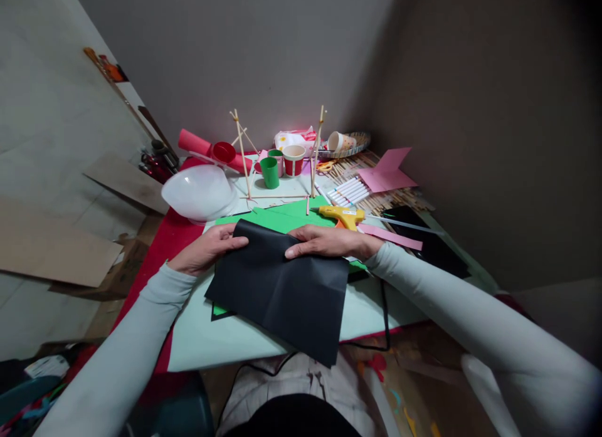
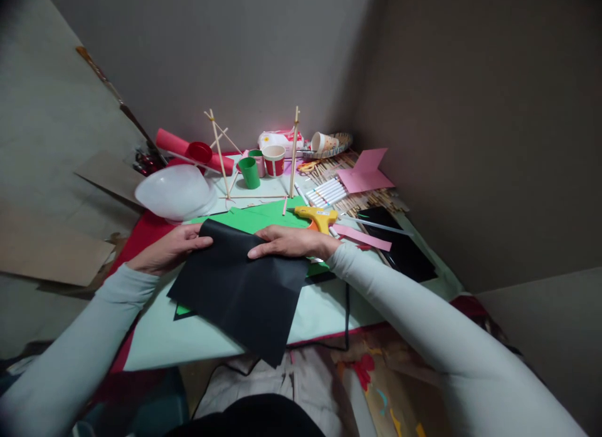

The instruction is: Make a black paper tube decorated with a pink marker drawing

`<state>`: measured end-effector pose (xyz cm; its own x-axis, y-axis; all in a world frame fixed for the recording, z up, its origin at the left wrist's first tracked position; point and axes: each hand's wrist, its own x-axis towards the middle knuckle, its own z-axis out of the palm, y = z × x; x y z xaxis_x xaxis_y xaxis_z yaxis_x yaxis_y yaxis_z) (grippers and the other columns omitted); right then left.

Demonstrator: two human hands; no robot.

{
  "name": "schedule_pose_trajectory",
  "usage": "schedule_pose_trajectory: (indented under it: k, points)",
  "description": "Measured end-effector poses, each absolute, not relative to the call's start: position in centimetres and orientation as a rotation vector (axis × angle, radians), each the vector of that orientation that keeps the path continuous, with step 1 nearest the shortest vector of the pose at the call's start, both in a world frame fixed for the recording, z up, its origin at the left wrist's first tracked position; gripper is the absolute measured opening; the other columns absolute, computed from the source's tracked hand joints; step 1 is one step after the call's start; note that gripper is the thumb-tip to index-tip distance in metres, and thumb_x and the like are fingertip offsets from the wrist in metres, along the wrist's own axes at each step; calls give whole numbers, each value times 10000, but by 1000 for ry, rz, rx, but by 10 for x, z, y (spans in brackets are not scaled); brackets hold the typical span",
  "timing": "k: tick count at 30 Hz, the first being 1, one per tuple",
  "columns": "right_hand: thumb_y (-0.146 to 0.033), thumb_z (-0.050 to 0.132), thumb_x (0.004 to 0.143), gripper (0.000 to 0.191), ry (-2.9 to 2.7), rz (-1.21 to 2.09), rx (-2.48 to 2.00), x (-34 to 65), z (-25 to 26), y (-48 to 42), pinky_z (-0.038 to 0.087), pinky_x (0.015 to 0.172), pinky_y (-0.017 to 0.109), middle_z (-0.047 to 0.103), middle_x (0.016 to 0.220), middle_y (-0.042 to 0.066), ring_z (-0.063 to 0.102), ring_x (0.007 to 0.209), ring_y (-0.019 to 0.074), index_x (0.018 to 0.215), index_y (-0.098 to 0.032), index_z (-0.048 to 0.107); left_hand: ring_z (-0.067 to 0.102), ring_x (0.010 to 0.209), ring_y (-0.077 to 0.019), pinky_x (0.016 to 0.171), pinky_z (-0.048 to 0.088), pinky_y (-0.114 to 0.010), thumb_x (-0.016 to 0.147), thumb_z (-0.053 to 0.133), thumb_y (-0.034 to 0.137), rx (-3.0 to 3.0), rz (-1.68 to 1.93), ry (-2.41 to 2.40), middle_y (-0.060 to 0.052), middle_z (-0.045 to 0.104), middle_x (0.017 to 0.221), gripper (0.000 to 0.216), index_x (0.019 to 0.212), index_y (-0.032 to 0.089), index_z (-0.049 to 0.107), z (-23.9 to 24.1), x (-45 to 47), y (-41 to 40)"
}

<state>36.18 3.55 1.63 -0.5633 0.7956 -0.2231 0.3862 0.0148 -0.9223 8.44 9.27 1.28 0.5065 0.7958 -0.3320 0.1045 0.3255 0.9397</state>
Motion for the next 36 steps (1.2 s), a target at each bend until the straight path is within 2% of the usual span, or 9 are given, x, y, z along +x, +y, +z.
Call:
schedule_pose_trajectory:
  k: [6,10,13,15,19,22,25,29,36]
  points:
    - [-338,788,889,184,-2304,1012,-1412,351,19,48,526,731,326,760,824,77,715,761,243,904,-165,728,713,689,-244,636,584,-335,554,964,450,1222,666,1068,-70,787,801,446,854,193,756,-8,93,86]
    - [-174,475,1050,290,-2335,536,-1485,331,9,23,422,1049,549,642,1332,303,601,1254,389,1281,-60,607,704,718,-259,670,580,-359,558,930,520,1277,730,1170,-63,773,788,523,900,182,724,-13,86,82]
    - [-291,478,1075,443,-2431,387,-1341,315,-13,-2,287,1223,556,451,1614,228,377,1515,350,1470,-91,506,712,801,-296,730,589,-401,597,876,570,1359,723,1248,-86,778,859,535,904,165,709,-13,79,78]
    - [-394,436,1091,542,-2522,218,-1234,309,-29,-12,233,1283,526,424,1651,178,333,1559,305,1532,-80,456,714,897,-342,809,590,-452,610,862,559,1418,701,1303,-104,778,931,527,919,162,706,-11,73,76]
    - [-432,362,1107,583,-2556,145,-1236,308,-43,-17,211,1310,517,403,1669,139,312,1579,281,1568,-80,426,589,1293,-442,1093,453,-607,798,771,369,1952,773,1596,-166,717,1251,547,1296,181,645,-7,70,65]
    - [-416,379,1103,573,-2552,159,-1247,309,-43,-15,210,1309,538,410,1665,136,311,1579,292,1558,-75,442,328,1551,-386,1235,313,-592,986,491,160,2728,687,1311,-223,482,1584,477,1460,139,544,-15,78,49]
    - [-417,430,1085,588,-2545,150,-1238,309,-43,-14,214,1311,531,455,1630,182,341,1564,303,1526,-29,472,336,1566,-236,1263,336,-466,1044,366,109,2901,456,747,-155,447,1641,563,1601,183,337,-30,89,38]
    - [-437,455,1070,651,-2543,139,-1245,310,-44,-15,208,1309,551,443,1624,225,294,1583,323,1532,20,436,294,1583,-214,1279,296,-471,1080,388,227,2909,296,749,-136,385,1684,634,1660,180,136,-41,93,37]
    - [-477,459,1056,737,-2514,46,-1420,327,-39,-25,291,1263,623,346,1663,254,294,1574,391,1558,57,387,243,1600,-271,1282,229,-521,1075,372,289,3007,164,882,-141,336,1704,571,1613,108,315,-36,89,40]
